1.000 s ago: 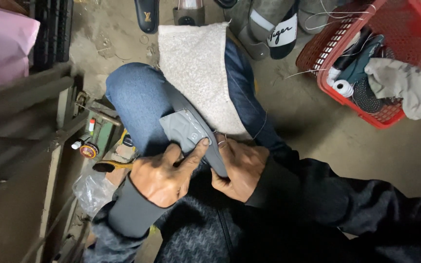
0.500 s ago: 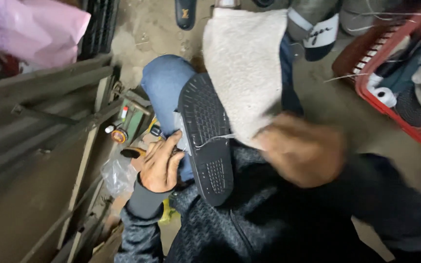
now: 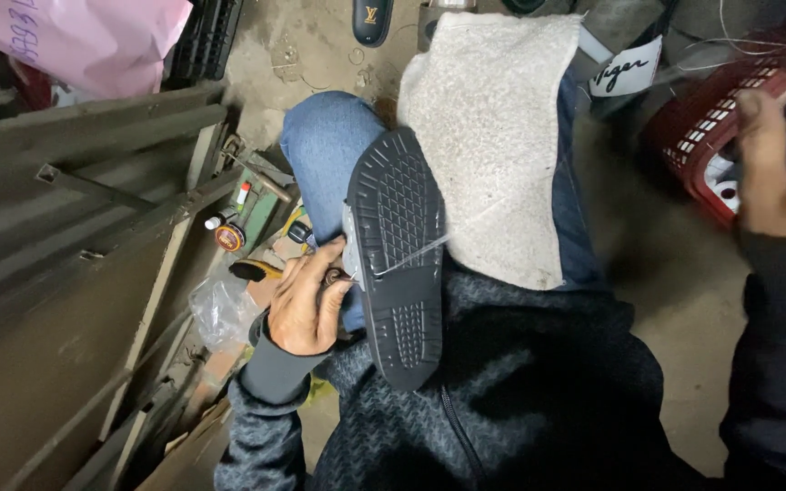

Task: The person sits on the floor and sews a grey slipper using a needle and thread. They repeatedly push the needle through the slipper sole and pull the thread to secure the stitching. The person then inspects the finished slipper and places it on the floor.

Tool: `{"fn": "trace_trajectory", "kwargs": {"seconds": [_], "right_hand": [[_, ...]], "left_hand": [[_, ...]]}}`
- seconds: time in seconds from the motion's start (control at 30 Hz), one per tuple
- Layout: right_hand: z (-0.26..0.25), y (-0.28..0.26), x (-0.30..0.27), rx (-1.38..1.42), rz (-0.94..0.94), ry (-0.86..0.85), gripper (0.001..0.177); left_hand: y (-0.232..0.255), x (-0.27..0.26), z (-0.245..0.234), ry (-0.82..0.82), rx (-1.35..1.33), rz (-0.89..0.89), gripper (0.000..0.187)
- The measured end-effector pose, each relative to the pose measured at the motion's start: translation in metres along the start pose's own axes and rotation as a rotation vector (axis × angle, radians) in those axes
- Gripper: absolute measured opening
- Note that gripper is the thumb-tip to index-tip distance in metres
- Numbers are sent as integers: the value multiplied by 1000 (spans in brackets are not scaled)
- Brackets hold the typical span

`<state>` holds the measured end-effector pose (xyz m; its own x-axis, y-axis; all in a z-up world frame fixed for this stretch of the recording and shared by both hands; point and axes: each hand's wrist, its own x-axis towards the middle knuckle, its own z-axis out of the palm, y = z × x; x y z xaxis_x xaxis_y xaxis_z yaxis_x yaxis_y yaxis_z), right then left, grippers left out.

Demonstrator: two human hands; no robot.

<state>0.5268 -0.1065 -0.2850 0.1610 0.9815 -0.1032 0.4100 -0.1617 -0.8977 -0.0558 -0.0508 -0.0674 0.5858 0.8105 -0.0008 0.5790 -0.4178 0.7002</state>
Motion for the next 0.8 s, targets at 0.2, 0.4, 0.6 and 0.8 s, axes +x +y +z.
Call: {"fn": "trace_trajectory", "kwargs": {"seconds": [0.2,0.4,0.6,0.8], "right_hand": [[56,-285,-9,-819,-553,186,26],[124,-351,-44,-461,-384,28,41],[155,-373,-50,47,457,-533,112],[156,-357,-58,244,421,-489,93]], "left_hand": [[-1,-6,1,11,-31,-146,28],[6,-3,-3,2,-50,-103,24],[48,13,-4,-45,-75,-234,24],[81,47,-3,-169,-30,-133,13]]}}
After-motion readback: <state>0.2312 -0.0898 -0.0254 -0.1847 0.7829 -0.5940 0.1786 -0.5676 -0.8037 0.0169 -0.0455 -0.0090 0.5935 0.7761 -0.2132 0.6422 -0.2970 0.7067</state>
